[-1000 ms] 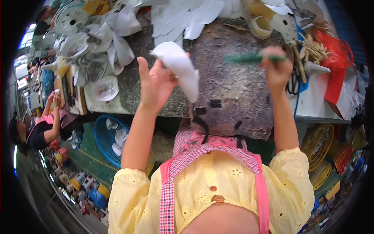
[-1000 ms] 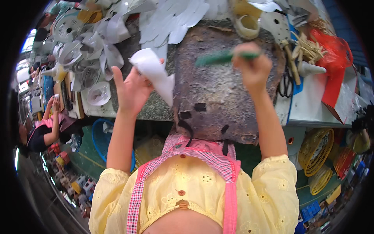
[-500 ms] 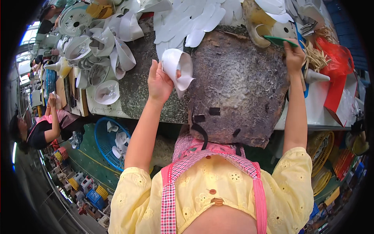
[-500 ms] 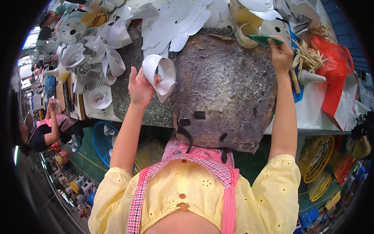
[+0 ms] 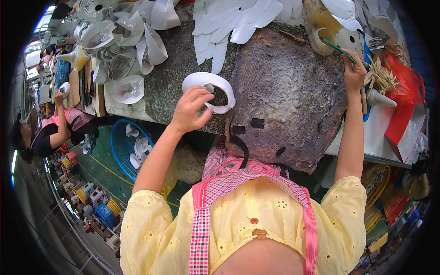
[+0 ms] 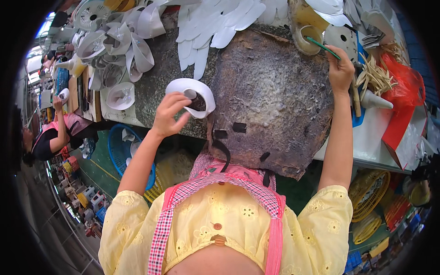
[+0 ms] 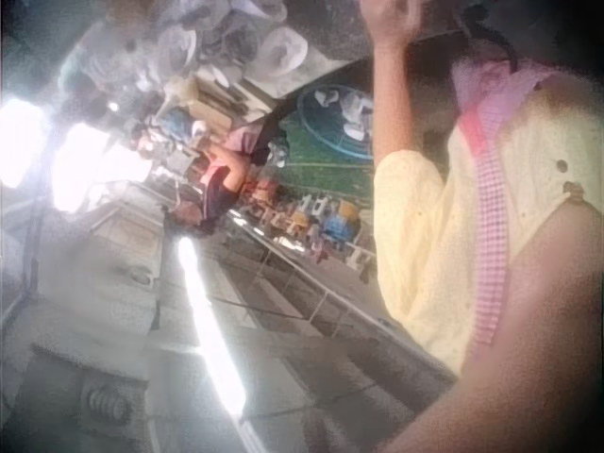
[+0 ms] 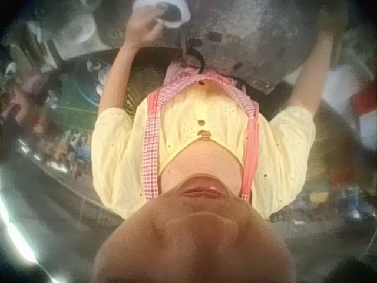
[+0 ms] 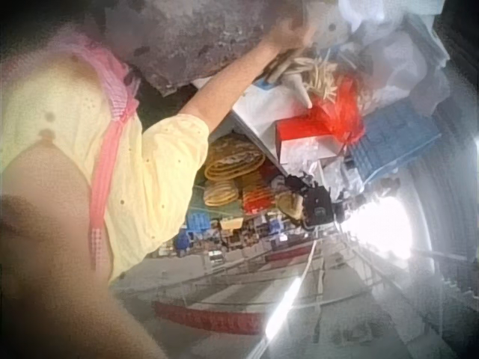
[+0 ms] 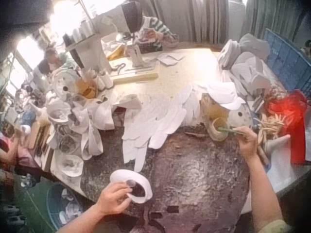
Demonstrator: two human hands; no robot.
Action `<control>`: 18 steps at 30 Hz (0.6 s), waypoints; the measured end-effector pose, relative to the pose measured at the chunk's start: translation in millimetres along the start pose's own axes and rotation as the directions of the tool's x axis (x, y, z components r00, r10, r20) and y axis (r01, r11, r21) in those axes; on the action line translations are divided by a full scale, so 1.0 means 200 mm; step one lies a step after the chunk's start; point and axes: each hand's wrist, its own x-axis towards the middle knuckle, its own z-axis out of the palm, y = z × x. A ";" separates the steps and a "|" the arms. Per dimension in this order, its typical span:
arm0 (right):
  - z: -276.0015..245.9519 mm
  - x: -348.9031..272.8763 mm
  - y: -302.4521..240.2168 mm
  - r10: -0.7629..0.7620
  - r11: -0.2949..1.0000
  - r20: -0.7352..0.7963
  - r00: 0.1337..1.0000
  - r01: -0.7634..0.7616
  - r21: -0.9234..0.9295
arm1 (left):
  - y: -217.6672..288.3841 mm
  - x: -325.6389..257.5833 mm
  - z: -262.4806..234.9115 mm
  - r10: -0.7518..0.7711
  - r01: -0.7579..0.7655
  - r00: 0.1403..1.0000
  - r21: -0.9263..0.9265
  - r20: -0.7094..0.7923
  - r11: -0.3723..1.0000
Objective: The person applies adhesive to white shoe components with a brush, taking the adhesive from a glue container.
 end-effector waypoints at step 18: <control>-0.01 -0.03 -0.02 0.090 0.993 -0.063 0.994 -0.094 -0.070 | 0.22 -0.03 0.12 -0.409 0.420 0.850 -0.041 -0.333 0.907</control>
